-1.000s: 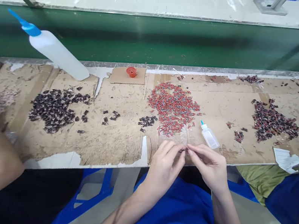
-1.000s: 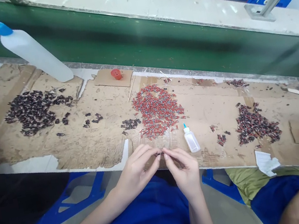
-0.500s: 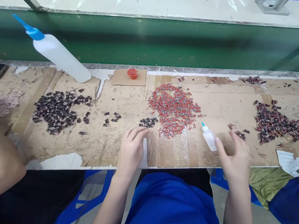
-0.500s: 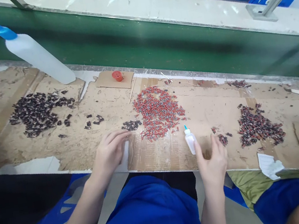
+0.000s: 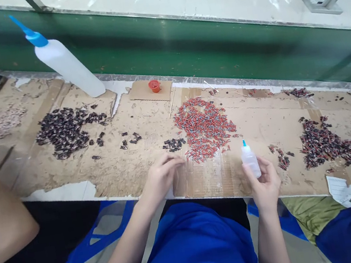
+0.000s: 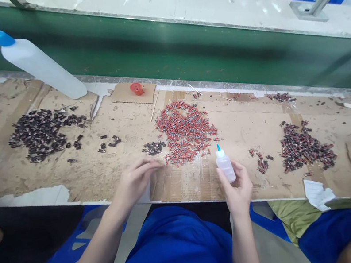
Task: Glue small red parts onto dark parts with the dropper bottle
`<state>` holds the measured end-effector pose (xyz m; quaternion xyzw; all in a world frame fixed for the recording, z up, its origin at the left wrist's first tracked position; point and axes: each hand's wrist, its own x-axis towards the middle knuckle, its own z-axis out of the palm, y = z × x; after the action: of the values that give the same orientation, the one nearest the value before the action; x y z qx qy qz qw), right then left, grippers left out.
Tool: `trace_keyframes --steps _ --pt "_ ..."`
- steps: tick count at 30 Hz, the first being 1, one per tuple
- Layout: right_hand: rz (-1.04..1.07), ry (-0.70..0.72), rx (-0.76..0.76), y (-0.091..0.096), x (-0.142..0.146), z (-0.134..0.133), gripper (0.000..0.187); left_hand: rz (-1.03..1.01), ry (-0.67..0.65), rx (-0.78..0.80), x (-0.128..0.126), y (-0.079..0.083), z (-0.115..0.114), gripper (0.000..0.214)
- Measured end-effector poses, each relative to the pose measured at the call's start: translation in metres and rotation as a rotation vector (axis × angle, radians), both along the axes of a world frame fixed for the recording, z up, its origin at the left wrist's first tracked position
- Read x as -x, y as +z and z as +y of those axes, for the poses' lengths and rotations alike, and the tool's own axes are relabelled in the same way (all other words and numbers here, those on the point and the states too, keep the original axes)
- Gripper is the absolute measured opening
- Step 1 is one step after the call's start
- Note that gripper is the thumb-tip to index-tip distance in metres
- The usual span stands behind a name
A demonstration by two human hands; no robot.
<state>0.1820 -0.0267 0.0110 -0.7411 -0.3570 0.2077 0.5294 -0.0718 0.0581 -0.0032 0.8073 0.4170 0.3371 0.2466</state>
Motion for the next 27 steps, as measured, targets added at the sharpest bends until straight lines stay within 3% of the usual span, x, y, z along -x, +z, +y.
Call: trace_keyframes --steps 4,8,13,20,27 --pt "0.275 0.022 -0.095 -0.006 0.003 0.007 0.035 -0.114 -0.111 0.112 -0.03 0.002 -0.018 0.018" --pt "0.371 0.003 -0.16 -0.01 0.005 0.011 0.03 -0.005 0.031 0.006 -0.046 -0.004 -0.026 0.013" --pt "0.399 0.012 -0.157 -0.015 0.014 0.012 0.026 0.037 0.136 -0.077 -0.039 -0.004 -0.026 0.014" --pt "0.411 0.037 -0.127 -0.015 0.022 0.013 0.025 -0.067 -0.124 -0.107 -0.022 -0.002 -0.022 0.019" --pt "0.332 0.123 -0.114 -0.003 0.034 0.017 0.02 -0.157 -0.015 0.006 -0.036 -0.011 -0.022 0.016"
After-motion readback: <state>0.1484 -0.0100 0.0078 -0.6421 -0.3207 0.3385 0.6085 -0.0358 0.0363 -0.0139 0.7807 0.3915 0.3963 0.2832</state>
